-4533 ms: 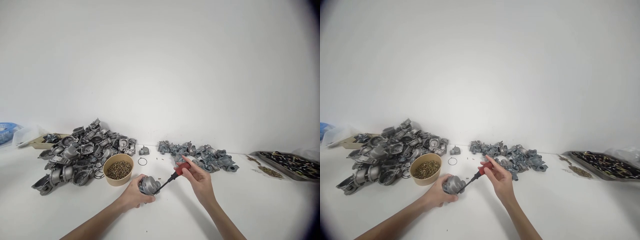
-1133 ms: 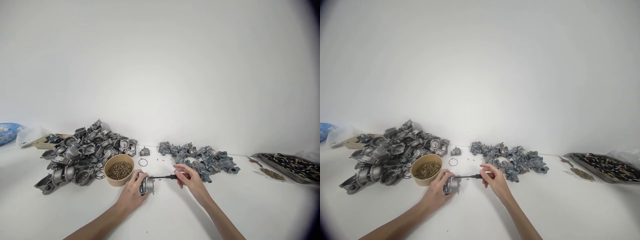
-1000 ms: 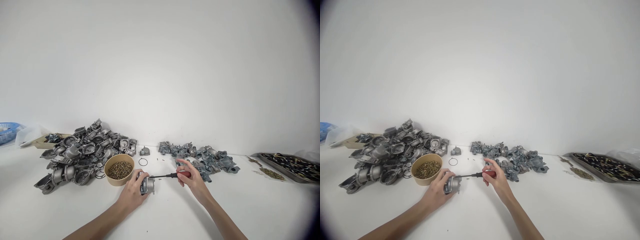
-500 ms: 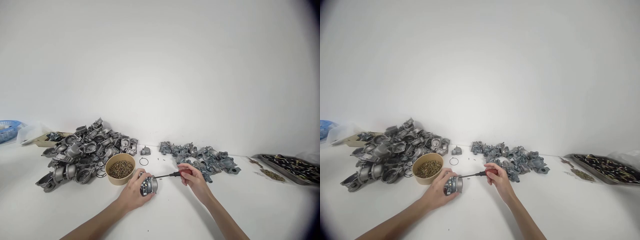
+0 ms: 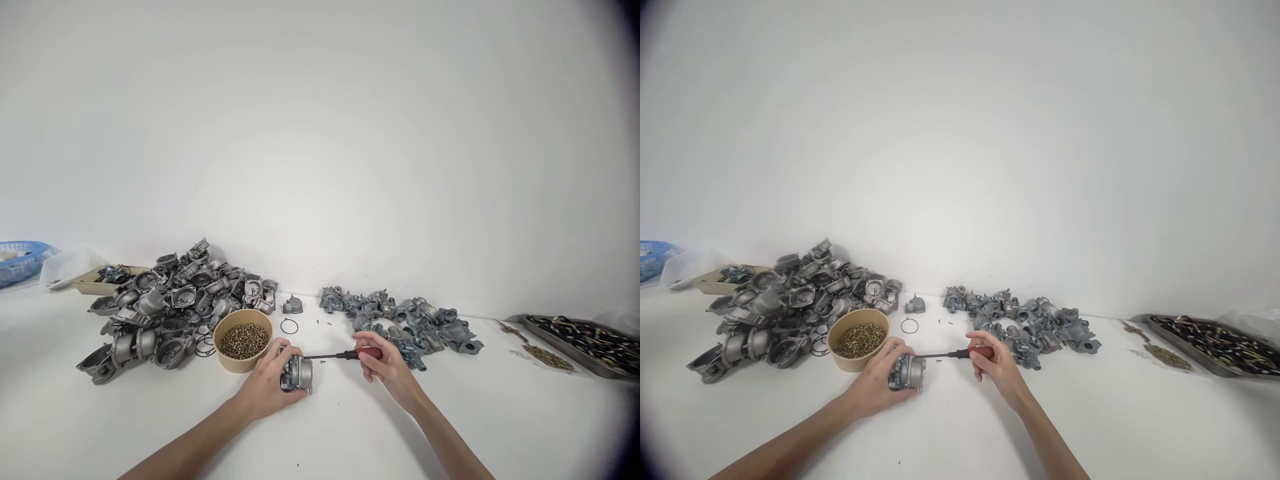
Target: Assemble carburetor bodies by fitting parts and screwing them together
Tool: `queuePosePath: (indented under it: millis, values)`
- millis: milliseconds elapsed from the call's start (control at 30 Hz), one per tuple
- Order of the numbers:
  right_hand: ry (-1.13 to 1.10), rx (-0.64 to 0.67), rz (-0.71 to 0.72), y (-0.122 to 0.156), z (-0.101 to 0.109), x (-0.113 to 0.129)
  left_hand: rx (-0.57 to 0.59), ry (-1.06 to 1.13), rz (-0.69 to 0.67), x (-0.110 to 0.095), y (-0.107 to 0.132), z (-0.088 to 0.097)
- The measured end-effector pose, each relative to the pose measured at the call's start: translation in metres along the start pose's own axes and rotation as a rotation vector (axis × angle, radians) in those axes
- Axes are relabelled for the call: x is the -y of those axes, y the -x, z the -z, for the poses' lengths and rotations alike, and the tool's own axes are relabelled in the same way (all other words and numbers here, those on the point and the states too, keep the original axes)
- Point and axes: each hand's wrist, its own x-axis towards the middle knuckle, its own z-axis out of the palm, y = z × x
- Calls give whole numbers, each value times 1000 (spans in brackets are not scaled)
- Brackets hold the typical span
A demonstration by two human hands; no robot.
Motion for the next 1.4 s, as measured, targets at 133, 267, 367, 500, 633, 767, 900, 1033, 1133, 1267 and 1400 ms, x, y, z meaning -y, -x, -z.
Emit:
queuePosePath:
  millis: [133,267,367,500,633,767,900,1033,1133,1267,1400]
  values:
    - [127,-74,16,-3,3,-5,23,3,-17,0,1,0]
    - [206,-71,-3,-5,4,-10,52,-29,-26,-2,2,1]
    - [148,-31,72,-2,4,-10,59,-43,-26,-3,2,1]
    - [171,-32,110,-2,3,-10,68,-60,-4,-4,2,1]
    - [239,-39,36,-6,4,-14,75,-61,23,-7,3,2]
    - [159,18,100,-4,5,-15,86,-54,51,-9,4,2]
    - [167,32,149,-2,7,-11,93,-41,73,-8,5,2]
    - [297,13,96,-3,6,-8,82,-39,72,-8,4,3]
    - [295,12,100,-2,5,-8,89,-45,74,-9,4,3]
    - [230,14,140,0,6,-8,90,-61,57,-10,5,3]
    - [262,9,99,-2,7,-12,95,-73,57,-9,6,1]
